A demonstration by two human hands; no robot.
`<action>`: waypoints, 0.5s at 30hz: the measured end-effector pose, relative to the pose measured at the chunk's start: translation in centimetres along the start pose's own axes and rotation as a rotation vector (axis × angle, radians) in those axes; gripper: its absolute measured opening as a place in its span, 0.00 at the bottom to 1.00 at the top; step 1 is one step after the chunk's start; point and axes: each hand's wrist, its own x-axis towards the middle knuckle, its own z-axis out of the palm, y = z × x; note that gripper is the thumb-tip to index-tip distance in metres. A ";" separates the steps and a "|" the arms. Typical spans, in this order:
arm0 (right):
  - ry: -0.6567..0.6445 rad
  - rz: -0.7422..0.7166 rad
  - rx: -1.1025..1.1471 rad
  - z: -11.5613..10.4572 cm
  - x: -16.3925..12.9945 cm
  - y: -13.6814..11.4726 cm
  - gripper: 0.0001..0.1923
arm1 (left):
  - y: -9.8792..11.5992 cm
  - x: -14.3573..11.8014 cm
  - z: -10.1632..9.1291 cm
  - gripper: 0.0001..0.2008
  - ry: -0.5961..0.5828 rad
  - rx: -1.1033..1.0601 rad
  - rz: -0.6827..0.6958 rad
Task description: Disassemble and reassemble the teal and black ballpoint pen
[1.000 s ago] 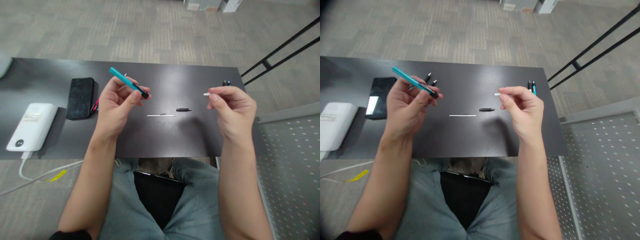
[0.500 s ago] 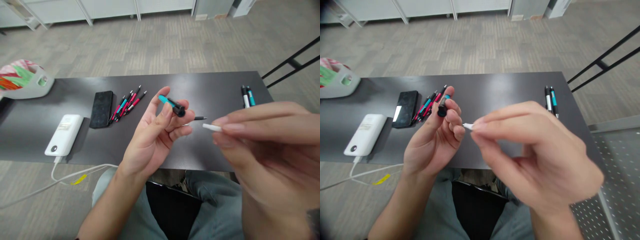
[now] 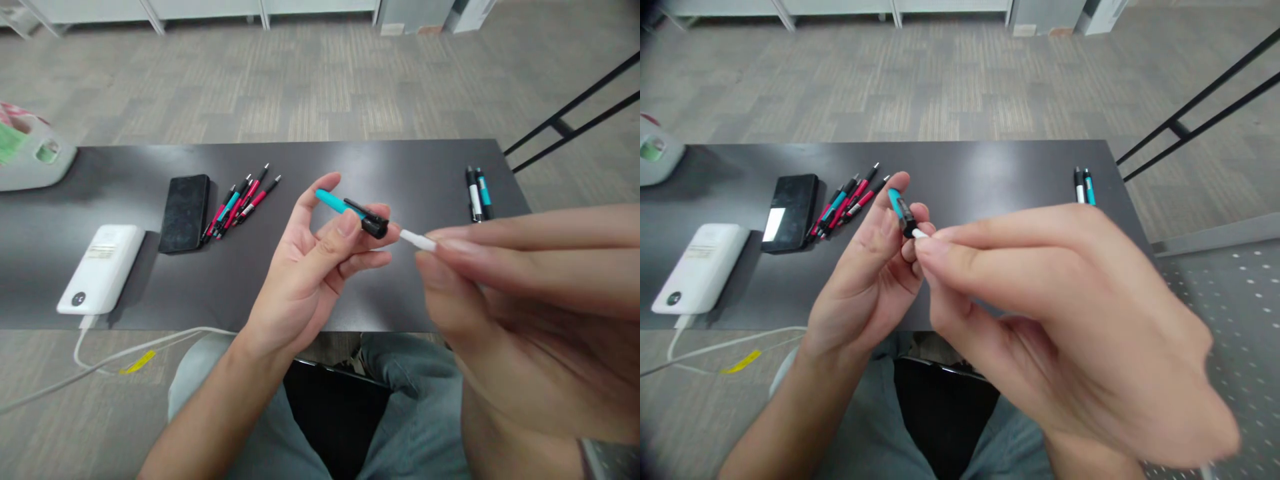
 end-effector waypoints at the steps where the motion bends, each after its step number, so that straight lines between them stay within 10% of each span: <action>1: -0.061 -0.056 -0.175 -0.7 0.6 0.1 0.19 | -0.1 0.0 0.2 0.22 0.029 0.000 -0.003; 4: -0.504 -0.157 -0.266 -2.6 2.3 0.5 0.14 | -0.4 0.1 0.3 0.21 0.069 0.008 -0.003; 15: -0.041 -0.167 -0.005 0.4 0.4 2.5 0.23 | -1.0 1.3 -1.1 0.32 0.020 0.093 0.124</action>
